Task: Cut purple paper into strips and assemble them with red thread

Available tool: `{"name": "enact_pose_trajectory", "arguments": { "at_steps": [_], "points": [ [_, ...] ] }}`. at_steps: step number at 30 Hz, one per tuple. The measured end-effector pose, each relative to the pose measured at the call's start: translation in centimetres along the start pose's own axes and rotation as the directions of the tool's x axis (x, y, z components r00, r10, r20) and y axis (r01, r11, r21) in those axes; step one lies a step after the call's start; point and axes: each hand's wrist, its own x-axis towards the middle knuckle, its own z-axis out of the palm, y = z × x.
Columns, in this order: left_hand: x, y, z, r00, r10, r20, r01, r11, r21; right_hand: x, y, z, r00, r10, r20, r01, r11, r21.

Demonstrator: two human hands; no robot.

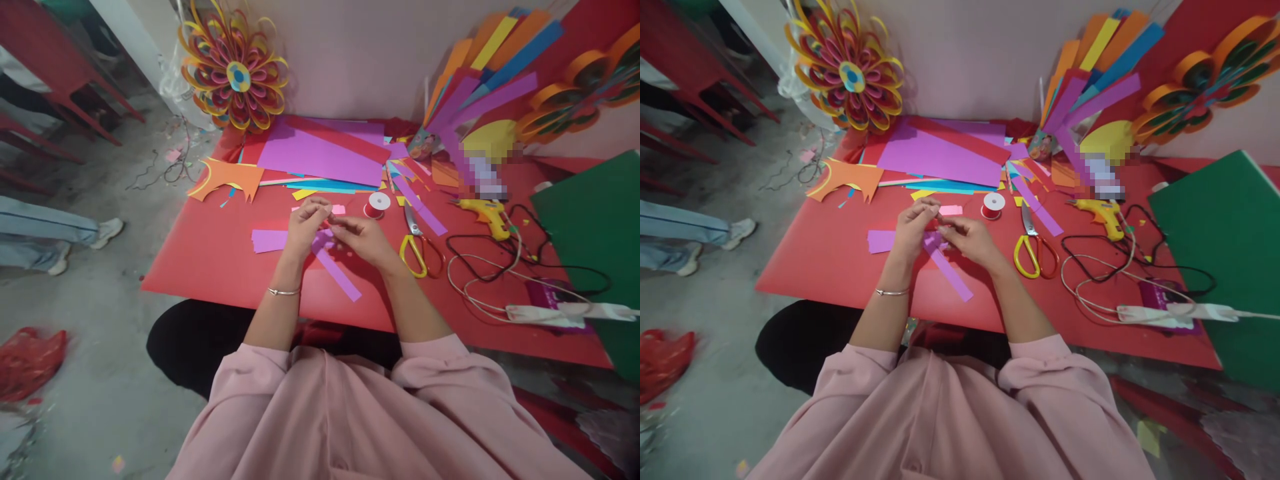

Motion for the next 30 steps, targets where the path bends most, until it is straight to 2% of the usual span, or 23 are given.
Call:
{"name": "enact_pose_trajectory", "arguments": {
  "at_steps": [2,5,8,12,14,16,21,25,30],
  "points": [
    [-0.1,-0.1,0.0,0.994,-0.106,0.029,0.108,0.992,-0.063,-0.1,-0.3,-0.1,0.997,-0.038,-0.073,0.034,0.998,-0.057],
    [-0.4,0.1,0.4,0.952,-0.283,0.114,0.297,0.947,-0.125,-0.2,-0.5,-0.4,0.965,-0.176,-0.195,0.133,0.967,-0.216],
    [-0.8,0.6,1.0,0.914,-0.344,0.215,0.386,0.900,-0.201,-0.4,-0.4,-0.7,0.926,-0.242,-0.289,0.155,0.943,-0.294],
    [-1.1,1.0,1.6,0.887,-0.351,0.300,0.439,0.844,-0.308,-0.3,-0.3,-0.7,0.937,-0.207,-0.280,0.174,0.975,-0.138],
    [-1.1,1.1,1.7,0.862,-0.385,0.330,0.483,0.822,-0.301,-0.2,-0.3,-0.7,0.950,-0.169,-0.264,0.166,0.986,-0.033],
    [-1.1,1.2,1.8,0.839,-0.427,0.338,0.522,0.807,-0.275,-0.1,-0.2,-0.6,0.950,-0.131,-0.283,0.137,0.991,0.004],
    [-1.2,1.3,1.7,0.842,-0.441,0.310,0.520,0.818,-0.248,-0.2,0.0,-1.0,0.928,-0.137,-0.348,0.087,0.984,-0.157],
    [-1.3,1.1,1.9,0.837,-0.456,0.302,0.522,0.832,-0.189,-0.4,-0.2,-1.7,0.910,-0.234,-0.343,0.127,0.943,-0.307],
    [-1.1,0.8,2.3,0.836,-0.488,0.249,0.530,0.836,-0.143,-0.4,-0.2,-1.4,0.856,-0.381,-0.349,0.171,0.846,-0.504]
  ]
}}
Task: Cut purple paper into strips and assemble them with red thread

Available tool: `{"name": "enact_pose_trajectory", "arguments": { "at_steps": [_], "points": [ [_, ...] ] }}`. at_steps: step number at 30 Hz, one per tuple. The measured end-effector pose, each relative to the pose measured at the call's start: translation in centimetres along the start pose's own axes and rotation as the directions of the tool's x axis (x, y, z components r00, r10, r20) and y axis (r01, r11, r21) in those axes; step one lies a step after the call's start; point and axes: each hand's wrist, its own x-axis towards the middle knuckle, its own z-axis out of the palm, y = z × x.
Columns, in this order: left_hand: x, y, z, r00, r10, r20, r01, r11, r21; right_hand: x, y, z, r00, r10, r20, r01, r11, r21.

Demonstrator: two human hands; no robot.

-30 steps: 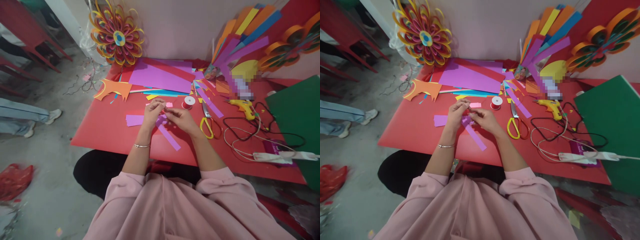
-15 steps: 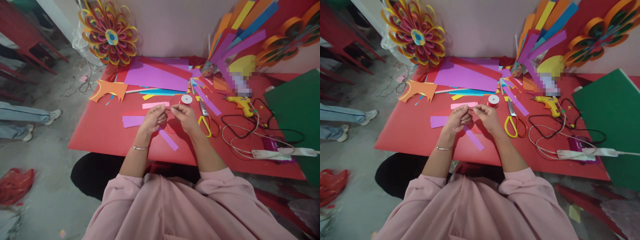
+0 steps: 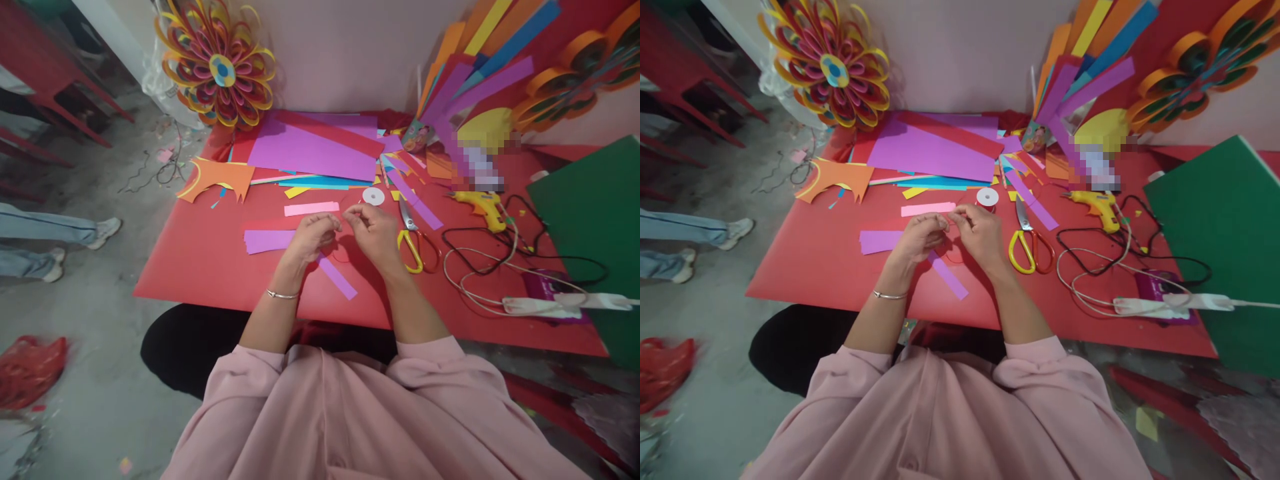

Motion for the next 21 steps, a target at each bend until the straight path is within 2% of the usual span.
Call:
{"name": "enact_pose_trajectory", "arguments": {
  "at_steps": [4,7,10,14,18,21],
  "points": [
    [0.0,0.0,-0.3,0.997,0.070,-0.018,-0.070,0.997,-0.014,0.2,0.0,-0.2,0.999,-0.010,0.033,0.010,1.000,-0.006],
    [-0.1,-0.1,-0.6,0.992,0.128,-0.009,-0.128,0.992,0.002,0.5,0.0,-0.8,0.987,0.015,0.159,-0.025,0.998,0.060],
    [-0.1,-0.2,-0.7,0.994,0.106,0.011,-0.107,0.992,0.074,0.5,-0.2,-1.0,0.965,-0.021,0.261,-0.006,0.995,0.104],
    [0.1,-0.5,-0.8,0.996,0.090,0.023,-0.092,0.989,0.120,0.3,-0.4,-1.0,0.965,-0.075,0.252,0.050,0.993,0.103],
    [0.3,-1.0,-1.1,0.993,0.099,0.066,-0.107,0.985,0.134,0.1,-0.4,-1.2,0.967,-0.048,0.250,0.014,0.991,0.136],
    [0.4,-1.1,-1.2,0.990,0.134,0.042,-0.138,0.981,0.134,0.2,-0.6,-1.5,0.984,-0.027,0.176,0.003,0.990,0.138]
  ]
}}
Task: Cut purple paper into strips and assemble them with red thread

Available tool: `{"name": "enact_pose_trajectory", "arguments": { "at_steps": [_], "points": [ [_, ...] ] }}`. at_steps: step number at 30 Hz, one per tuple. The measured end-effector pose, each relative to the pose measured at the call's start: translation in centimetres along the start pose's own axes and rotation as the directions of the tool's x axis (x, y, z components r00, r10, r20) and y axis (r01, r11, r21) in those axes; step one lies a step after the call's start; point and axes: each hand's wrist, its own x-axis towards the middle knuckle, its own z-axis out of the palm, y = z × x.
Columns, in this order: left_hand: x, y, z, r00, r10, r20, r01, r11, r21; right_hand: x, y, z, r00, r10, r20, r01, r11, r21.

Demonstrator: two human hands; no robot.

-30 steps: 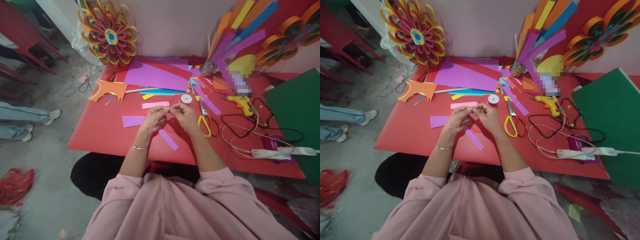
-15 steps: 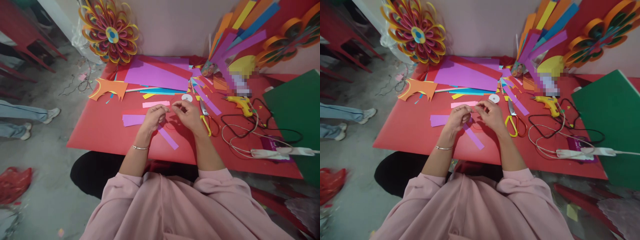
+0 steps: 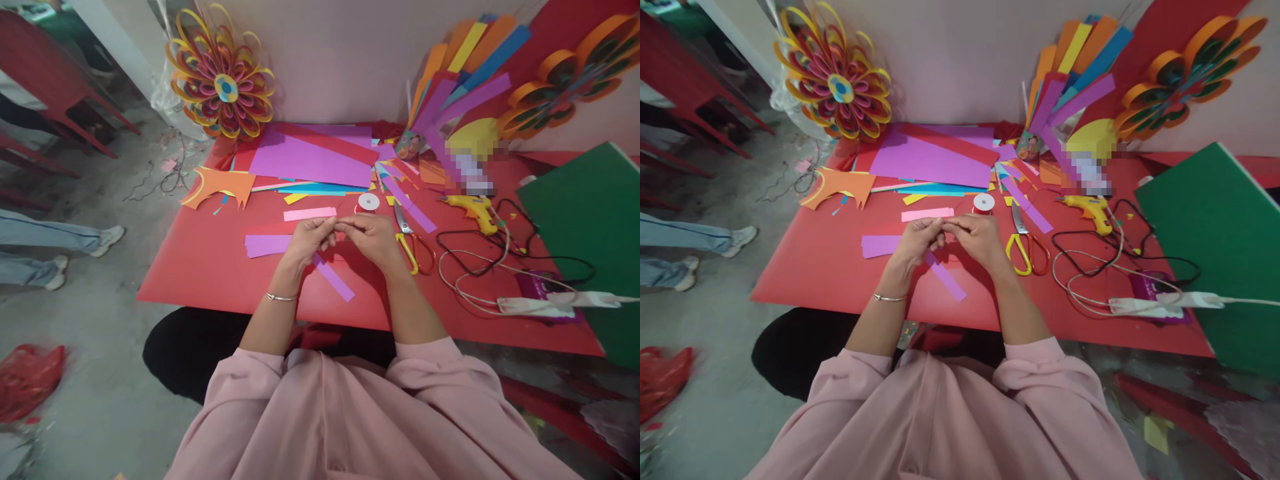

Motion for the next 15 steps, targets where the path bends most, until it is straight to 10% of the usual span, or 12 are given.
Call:
{"name": "enact_pose_trajectory", "arguments": {
  "at_steps": [7,11,15],
  "points": [
    [-0.1,0.5,2.2,0.949,0.272,0.158,-0.272,0.962,-0.025,0.9,-1.4,-0.4,0.991,-0.136,0.016,0.137,0.990,-0.027],
    [-0.8,0.1,3.0,0.946,0.134,0.296,-0.125,0.991,-0.049,2.0,-2.6,-1.5,0.990,-0.142,0.007,0.142,0.981,-0.133],
    [-1.4,-0.1,2.7,0.954,0.072,0.292,-0.062,0.997,-0.044,3.0,-3.6,-3.2,0.999,0.023,-0.048,-0.017,0.994,0.109]
  ]
}}
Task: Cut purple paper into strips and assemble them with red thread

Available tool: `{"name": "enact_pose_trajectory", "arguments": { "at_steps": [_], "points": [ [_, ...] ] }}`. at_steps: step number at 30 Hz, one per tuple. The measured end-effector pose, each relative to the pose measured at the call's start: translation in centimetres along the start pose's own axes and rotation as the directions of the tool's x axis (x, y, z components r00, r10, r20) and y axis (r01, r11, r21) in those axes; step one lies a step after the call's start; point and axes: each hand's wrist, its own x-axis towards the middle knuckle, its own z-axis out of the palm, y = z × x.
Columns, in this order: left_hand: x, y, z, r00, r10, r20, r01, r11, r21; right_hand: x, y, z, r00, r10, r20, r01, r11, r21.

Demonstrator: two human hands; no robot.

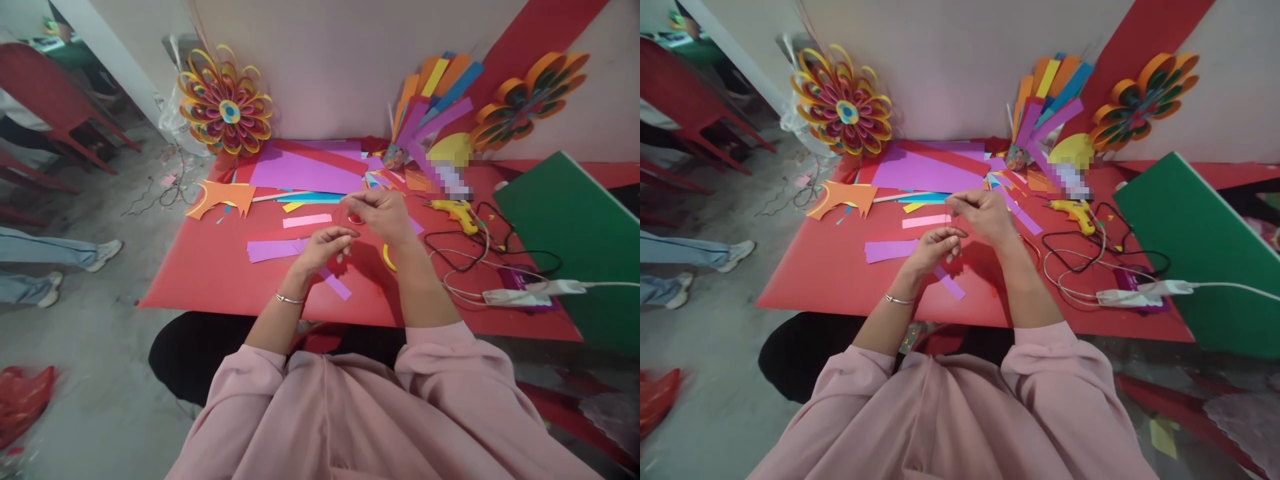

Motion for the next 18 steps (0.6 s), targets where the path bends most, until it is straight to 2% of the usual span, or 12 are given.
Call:
{"name": "enact_pose_trajectory", "arguments": {
  "at_steps": [3,7,12,18],
  "points": [
    [-0.1,0.3,0.3,0.999,0.031,-0.023,-0.031,1.000,-0.006,0.5,-0.7,-1.2,0.996,0.091,-0.015,-0.086,0.976,0.199],
    [0.3,0.9,1.4,0.998,0.044,0.036,-0.042,0.998,-0.048,1.5,-1.3,-3.3,0.992,0.083,-0.091,-0.048,0.941,0.335],
    [0.2,1.7,2.2,0.998,0.029,0.057,-0.025,0.998,-0.056,3.4,-1.5,-6.7,0.966,0.021,-0.259,0.082,0.920,0.383],
    [-0.5,3.3,1.8,0.997,0.010,0.075,-0.004,0.997,-0.081,4.5,-0.1,-10.8,0.934,0.004,-0.356,0.110,0.948,0.299]
  ]
}}
